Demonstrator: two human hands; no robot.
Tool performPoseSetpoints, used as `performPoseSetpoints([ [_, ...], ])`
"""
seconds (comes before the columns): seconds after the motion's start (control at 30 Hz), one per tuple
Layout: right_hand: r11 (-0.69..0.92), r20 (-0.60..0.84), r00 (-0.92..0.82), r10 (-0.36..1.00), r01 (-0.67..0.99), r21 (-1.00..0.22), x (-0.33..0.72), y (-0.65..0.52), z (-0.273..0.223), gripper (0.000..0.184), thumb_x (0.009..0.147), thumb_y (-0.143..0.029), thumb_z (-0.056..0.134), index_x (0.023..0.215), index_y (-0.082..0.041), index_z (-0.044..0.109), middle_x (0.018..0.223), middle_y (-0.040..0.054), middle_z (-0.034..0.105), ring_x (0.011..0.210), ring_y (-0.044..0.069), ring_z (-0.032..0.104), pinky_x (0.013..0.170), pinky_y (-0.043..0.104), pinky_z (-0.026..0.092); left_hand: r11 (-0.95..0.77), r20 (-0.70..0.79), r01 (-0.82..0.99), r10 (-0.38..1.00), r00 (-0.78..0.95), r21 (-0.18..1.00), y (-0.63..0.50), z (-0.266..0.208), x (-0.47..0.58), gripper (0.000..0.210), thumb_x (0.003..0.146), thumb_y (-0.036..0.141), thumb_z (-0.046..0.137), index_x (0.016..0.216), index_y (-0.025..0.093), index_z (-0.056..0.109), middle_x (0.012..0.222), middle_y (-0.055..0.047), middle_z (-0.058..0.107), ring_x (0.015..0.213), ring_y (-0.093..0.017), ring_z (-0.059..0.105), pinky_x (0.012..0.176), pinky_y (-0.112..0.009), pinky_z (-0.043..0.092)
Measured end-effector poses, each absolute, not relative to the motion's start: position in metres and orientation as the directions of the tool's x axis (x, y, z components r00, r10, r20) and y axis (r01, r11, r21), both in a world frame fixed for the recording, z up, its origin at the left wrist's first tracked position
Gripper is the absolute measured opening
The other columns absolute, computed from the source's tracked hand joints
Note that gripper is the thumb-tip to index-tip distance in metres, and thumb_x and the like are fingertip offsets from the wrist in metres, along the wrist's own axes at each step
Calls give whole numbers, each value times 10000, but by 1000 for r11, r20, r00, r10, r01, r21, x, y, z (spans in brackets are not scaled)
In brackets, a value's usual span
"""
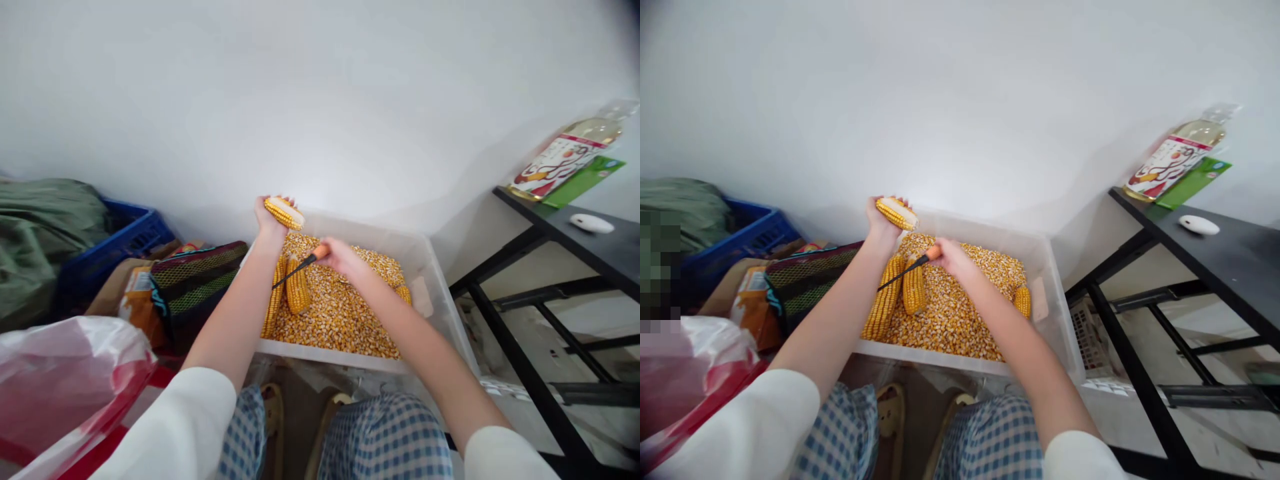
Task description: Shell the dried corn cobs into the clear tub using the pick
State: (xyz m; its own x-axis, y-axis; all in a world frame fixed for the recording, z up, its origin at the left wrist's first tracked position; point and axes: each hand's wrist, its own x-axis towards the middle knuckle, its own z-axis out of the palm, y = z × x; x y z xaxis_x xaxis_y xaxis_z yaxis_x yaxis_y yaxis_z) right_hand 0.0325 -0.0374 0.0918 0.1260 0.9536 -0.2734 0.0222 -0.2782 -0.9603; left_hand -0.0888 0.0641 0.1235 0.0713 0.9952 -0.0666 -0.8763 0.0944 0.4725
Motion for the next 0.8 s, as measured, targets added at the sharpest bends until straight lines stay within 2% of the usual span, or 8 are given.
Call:
performPoseSetpoints([
  [0.07, -173, -136, 211, 968, 169, -970, 78, -39, 107, 113, 773, -190, 342, 857, -187, 417, 548, -63, 466, 438, 76, 486, 491, 213, 459, 116, -82, -878, 993, 87, 465, 65, 122, -86, 238, 721, 381, 386, 666, 168, 479, 524, -7, 513, 511, -132, 552, 535, -240, 445],
  [0.1, -153, -88, 197, 977, 347, -925, 99, -43, 109, 146, 756, -205, 384, 885, -186, 450, 518, -70, 459, 399, 75, 456, 464, 209, 443, 133, -94, -872, 991, 100, 471, 64, 121, -83, 237, 717, 381, 391, 667, 168, 482, 523, -9, 514, 508, -136, 552, 528, -244, 445],
  [0.13, -163, -102, 139, 985, 559, -813, 116, -48, 107, 165, 732, -232, 432, 875, -177, 492, 483, -66, 460, 374, 85, 442, 442, 216, 428, 152, -107, -863, 988, 115, 482, 63, 120, -80, 236, 714, 381, 394, 670, 168, 485, 524, -12, 517, 505, -140, 554, 522, -249, 447],
  [0.2, -52, -259, -75, 963, 891, -452, 135, -61, 94, 196, 682, -279, 515, 803, -143, 588, 520, -1, 557, 443, 127, 522, 482, 239, 441, 190, -135, -838, 981, 140, 511, 61, 118, -74, 238, 708, 382, 400, 676, 166, 495, 529, -18, 525, 501, -149, 556, 508, -258, 448],
  [0.27, 116, -396, -133, 909, 991, -66, 138, -75, 74, 252, 644, -323, 565, 767, -118, 646, 678, 90, 654, 613, 193, 610, 573, 263, 467, 216, -154, -818, 976, 157, 533, 58, 116, -69, 240, 704, 383, 406, 684, 165, 504, 536, -22, 533, 498, -153, 557, 498, -263, 450],
  [0.3, 162, -417, -119, 901, 984, 70, 135, -81, 65, 289, 654, -337, 556, 806, -116, 663, 776, 121, 673, 700, 220, 629, 617, 276, 475, 224, -158, -812, 974, 163, 540, 56, 116, -67, 238, 702, 382, 409, 687, 165, 507, 537, -22, 534, 495, -153, 556, 493, -262, 450],
  [0.47, 163, -381, -93, 920, 974, 157, 117, -92, 44, 345, 725, -275, 501, 993, -106, 637, 1024, 180, 632, 918, 273, 607, 740, 349, 481, 270, -168, -772, 963, 211, 576, 51, 115, -61, 215, 704, 366, 425, 691, 167, 506, 524, -25, 535, 485, -156, 553, 480, -265, 453],
  [0.8, 143, -344, -75, 936, 974, 178, 115, -94, 47, 380, 737, -210, 517, 1096, -96, 566, 1033, 167, 631, 929, 267, 607, 730, 385, 502, 327, -181, -699, 944, 277, 635, 46, 108, -54, 201, 713, 335, 388, 676, 165, 488, 512, -32, 527, 467, -158, 544, 460, -288, 472],
])
